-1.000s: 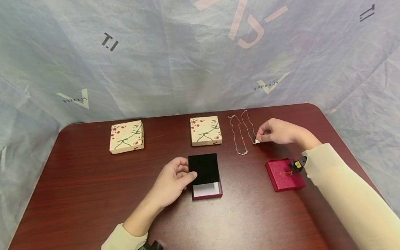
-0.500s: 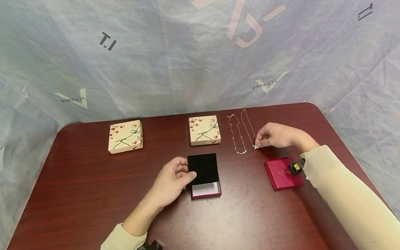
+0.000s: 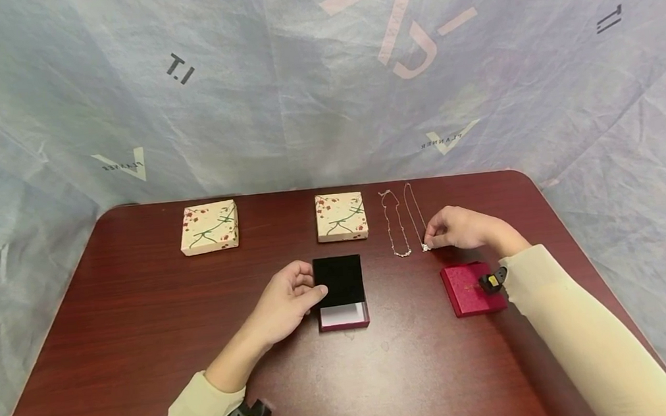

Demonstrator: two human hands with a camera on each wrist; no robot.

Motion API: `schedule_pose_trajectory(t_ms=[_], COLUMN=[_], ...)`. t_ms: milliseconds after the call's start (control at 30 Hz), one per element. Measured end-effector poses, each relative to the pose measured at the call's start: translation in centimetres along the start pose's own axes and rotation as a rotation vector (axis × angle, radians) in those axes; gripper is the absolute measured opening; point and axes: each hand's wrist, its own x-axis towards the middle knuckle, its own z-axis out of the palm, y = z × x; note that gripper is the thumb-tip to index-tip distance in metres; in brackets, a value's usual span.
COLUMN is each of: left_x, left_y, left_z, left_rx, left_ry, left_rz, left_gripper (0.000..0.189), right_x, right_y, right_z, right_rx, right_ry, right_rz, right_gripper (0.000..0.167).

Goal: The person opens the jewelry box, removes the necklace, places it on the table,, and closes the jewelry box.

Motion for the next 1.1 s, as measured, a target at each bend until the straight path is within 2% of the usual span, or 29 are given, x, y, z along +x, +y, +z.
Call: schedule_pose_trajectory(t_ms=[333, 733, 933, 1100], left_x=[0.1, 0.1, 0.1, 0.1], left_y=[-0.1, 0.0, 0.0, 0.0], left_z=[0.0, 0.0, -0.1, -0.2], left_rx=[0.007, -0.001, -0.002, -0.002], left_ry=[0.004, 0.006, 0.006, 0.006], left_rz=[-0.005, -0.001, 0.002, 0.005], left_gripper=[0.026, 0.028, 0.027, 0.028], right_x=[-0.1, -0.4, -0.9, -1.4], right_y=[0.0, -0.3, -0.9, -2.3], right_z=[0.1, -0.1, -0.2, 0.0], right_rx=[-0.007, -0.036, -0.046, -0.061], right_ry=[0.003, 0.051, 0.105, 0.193], right_rz=[0.017, -0.007, -0.014, -0.049], right_gripper=[0.008, 0.006, 0.004, 0.007])
